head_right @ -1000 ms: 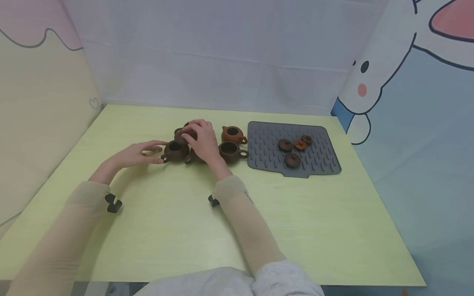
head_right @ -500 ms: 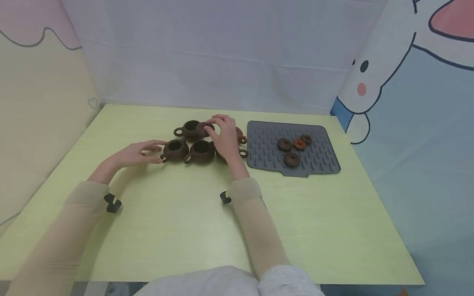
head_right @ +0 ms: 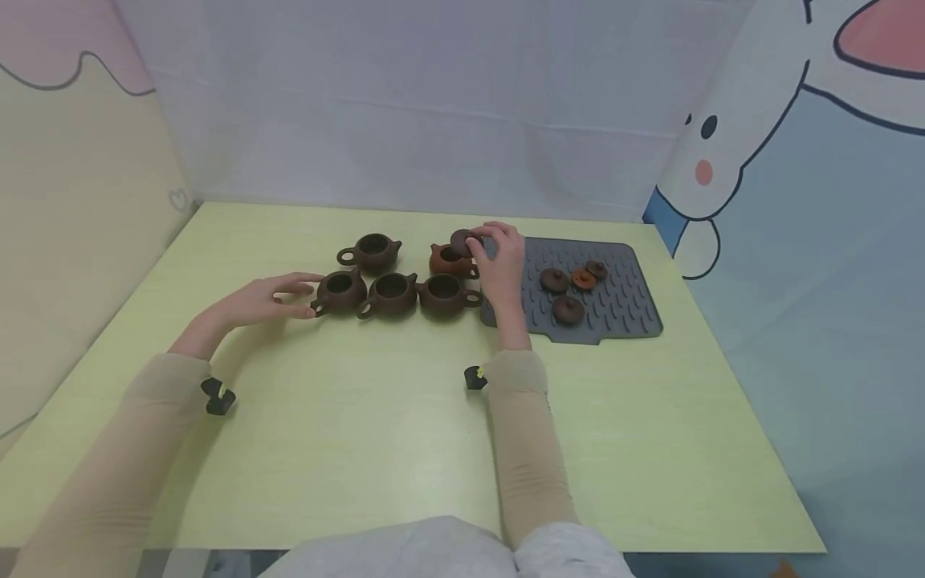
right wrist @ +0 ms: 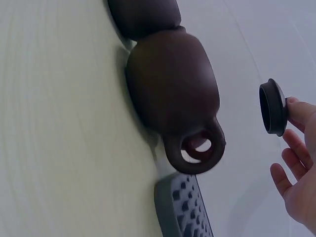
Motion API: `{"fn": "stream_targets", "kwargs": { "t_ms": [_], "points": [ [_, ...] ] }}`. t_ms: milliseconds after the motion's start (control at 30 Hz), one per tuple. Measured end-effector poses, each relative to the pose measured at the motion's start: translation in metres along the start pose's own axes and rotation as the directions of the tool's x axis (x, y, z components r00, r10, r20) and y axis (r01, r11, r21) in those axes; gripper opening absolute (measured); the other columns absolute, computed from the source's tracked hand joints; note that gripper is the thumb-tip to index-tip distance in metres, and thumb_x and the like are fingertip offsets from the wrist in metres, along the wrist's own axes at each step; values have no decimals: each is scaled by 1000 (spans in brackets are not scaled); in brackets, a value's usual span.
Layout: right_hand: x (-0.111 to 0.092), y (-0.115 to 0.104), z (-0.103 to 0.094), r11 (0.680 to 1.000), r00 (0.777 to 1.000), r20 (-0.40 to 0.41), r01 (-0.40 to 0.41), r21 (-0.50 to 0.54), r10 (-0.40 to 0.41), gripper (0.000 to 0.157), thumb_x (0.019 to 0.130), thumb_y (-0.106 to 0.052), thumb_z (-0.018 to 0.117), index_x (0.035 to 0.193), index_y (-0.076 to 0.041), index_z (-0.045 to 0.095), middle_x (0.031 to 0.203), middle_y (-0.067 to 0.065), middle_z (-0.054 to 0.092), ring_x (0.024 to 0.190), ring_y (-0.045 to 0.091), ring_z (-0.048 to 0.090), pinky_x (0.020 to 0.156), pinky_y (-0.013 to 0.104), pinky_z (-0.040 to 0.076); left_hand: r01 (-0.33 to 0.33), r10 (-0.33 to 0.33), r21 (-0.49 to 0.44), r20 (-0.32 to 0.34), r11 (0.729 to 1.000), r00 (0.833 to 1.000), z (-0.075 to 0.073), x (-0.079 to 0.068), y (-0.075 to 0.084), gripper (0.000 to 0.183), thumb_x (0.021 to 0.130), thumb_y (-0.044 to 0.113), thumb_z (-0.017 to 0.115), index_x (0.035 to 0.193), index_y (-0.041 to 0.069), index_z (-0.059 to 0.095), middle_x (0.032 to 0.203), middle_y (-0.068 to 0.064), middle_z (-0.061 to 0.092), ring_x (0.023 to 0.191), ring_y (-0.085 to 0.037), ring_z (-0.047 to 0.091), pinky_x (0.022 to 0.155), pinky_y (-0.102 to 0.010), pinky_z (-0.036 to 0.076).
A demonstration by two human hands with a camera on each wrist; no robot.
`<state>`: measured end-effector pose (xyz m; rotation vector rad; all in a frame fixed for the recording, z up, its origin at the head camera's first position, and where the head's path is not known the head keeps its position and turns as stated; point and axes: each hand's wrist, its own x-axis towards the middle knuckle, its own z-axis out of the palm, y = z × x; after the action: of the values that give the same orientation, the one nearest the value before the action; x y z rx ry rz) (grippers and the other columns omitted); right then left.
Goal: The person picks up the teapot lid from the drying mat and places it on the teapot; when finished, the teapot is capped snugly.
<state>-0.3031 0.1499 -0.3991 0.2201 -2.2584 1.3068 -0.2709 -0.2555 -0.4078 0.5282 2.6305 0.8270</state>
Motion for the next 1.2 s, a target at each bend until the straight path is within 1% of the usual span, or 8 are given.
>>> {"fn": "stream_targets", "kwargs": {
  "t_ms": [200, 300, 400, 567, 700, 833, 967, 1200],
  "points": [
    [-4, 22, -27, 999, 998, -43, -52, -8, 52, 25, 95, -23, 67, 110, -3, 72, 132, 15, 58, 130, 32, 47, 106, 51, 41, -5, 5, 13, -4, 1000, 1000, -1, 1, 1, 74, 90, 51, 66, 153, 27, 34, 150, -22, 47, 135, -47, 47, 110, -65, 35],
    [-6, 31, -40, 997, 998, -40, -56, -46, 54, 25, 95, -22, 67, 110, -3, 72, 131, 17, 59, 130, 33, 47, 109, 52, 38, 0, 0, 9, -2, 1000, 1000, -2, 1, 3, 75, 90, 51, 67, 153, 27, 34, 150, -22, 47, 136, -46, 47, 110, -65, 35],
    [-10, 39, -53, 991, 999, -7, -53, -125, 53, 26, 95, -23, 67, 111, -4, 72, 130, 18, 59, 131, 35, 45, 114, 53, 31, 2, -2, 0, 0, 1000, 1000, -2, -1, 5, 75, 90, 49, 67, 153, 26, 34, 151, -22, 46, 137, -45, 45, 111, -64, 34],
    [-15, 46, -67, 965, 990, 99, -74, -250, 102, 25, 94, -24, 68, 109, -6, 73, 136, 18, 55, 136, 39, 35, 113, 57, 29, -1, 1, 0, 2, 1000, 1000, -3, -1, 5, 75, 91, 49, 67, 154, 25, 34, 151, -21, 46, 137, -45, 46, 111, -64, 34],
    [-17, 48, -74, 944, 967, 209, -69, -323, 142, 24, 94, -23, 68, 110, -6, 74, 142, 19, 51, 139, 43, 29, 116, 61, 20, 3, -3, 1, 0, 1000, 1000, -2, -1, 5, 75, 91, 50, 66, 154, 26, 33, 151, -21, 46, 139, -45, 43, 111, -65, 33],
    [-19, 52, -77, 915, 921, 323, -78, -397, 219, 26, 95, -24, 67, 115, -8, 72, 149, 18, 44, 142, 44, 24, 117, 63, 17, 10, -10, -9, 0, 1000, 1000, -1, -1, 4, 75, 90, 51, 66, 154, 28, 33, 152, -19, 45, 141, -45, 41, 112, -65, 32],
    [-21, 54, -78, 896, 880, 380, -102, -433, 284, 27, 97, -26, 64, 117, -11, 71, 154, 16, 38, 144, 44, 18, 116, 64, 19, 3, -3, -11, 0, 1000, 1000, 0, -2, 2, 75, 91, 51, 66, 154, 28, 33, 153, -20, 44, 139, -46, 42, 111, -66, 32],
    [-16, 55, -90, 915, 856, 449, -68, -397, 258, 31, 96, -25, 65, 124, -11, 68, 152, 17, 42, 144, 44, 22, 117, 64, 18, -4, 4, -4, -7, 1000, 1000, 2, -2, 1, 74, 90, 50, 67, 153, 28, 34, 151, -20, 46, 138, -46, 44, 110, -67, 33]
  ]
}}
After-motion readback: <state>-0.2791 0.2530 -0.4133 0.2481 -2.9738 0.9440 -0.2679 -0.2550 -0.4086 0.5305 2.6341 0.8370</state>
